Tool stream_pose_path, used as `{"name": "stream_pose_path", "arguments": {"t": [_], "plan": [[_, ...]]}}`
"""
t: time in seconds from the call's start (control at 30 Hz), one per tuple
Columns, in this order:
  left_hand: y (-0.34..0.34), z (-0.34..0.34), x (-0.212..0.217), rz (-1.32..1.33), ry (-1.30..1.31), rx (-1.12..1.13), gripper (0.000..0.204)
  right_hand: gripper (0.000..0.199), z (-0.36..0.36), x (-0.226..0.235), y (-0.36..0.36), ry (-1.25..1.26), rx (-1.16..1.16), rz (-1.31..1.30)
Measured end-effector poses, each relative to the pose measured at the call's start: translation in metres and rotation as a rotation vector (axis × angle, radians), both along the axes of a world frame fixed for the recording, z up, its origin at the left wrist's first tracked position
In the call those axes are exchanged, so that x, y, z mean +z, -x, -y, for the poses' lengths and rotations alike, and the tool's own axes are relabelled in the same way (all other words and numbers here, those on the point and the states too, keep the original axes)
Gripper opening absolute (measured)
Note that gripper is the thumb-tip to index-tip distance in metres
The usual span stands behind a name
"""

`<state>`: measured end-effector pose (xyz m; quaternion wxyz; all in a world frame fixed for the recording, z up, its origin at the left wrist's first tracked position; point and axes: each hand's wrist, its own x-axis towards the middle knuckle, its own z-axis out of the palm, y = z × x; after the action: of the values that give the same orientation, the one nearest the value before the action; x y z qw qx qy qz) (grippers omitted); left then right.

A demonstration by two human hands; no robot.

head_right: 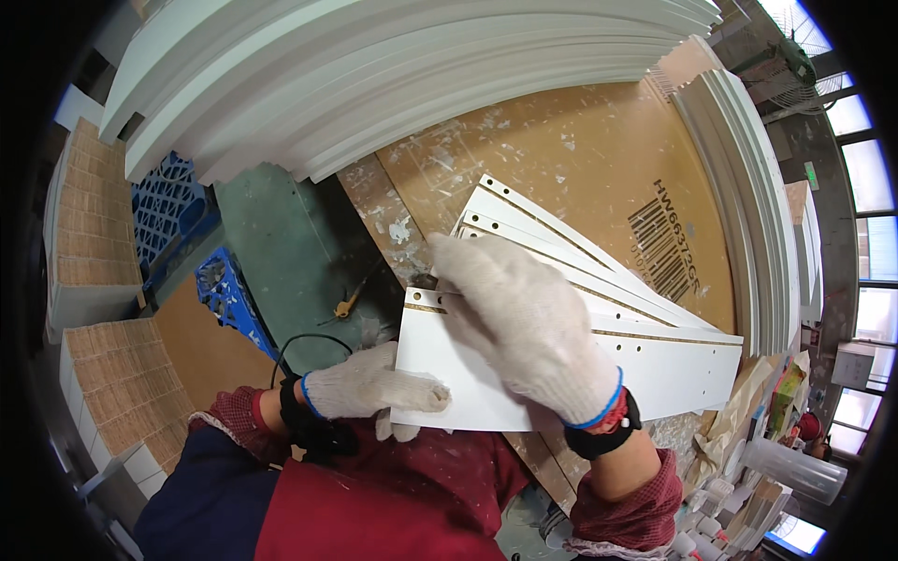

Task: The person sands the edges and surfaces of white wooden panels using a sanding block. They handle the panels one at a time, flipping them over to sand different sides, and place them back on a stack on the workbench.

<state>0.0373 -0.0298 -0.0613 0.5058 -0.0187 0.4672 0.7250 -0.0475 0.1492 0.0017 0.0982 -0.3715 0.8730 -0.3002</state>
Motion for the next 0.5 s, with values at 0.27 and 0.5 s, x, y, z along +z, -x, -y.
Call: {"name": "stream_pose_path", "arguments": {"t": [0.27, 0.5], "plan": [[-0.001, 0.001, 0.006, -0.047, 0.076, 0.005, 0.044, 0.041, 0.049, -0.009, -0.002, -0.016, 0.206, 0.001], [-0.007, 0.002, 0.000, -0.021, 0.017, 0.102, 0.035, 0.036, 0.005, 0.009, 0.013, 0.577, -0.266, 0.335]]}}
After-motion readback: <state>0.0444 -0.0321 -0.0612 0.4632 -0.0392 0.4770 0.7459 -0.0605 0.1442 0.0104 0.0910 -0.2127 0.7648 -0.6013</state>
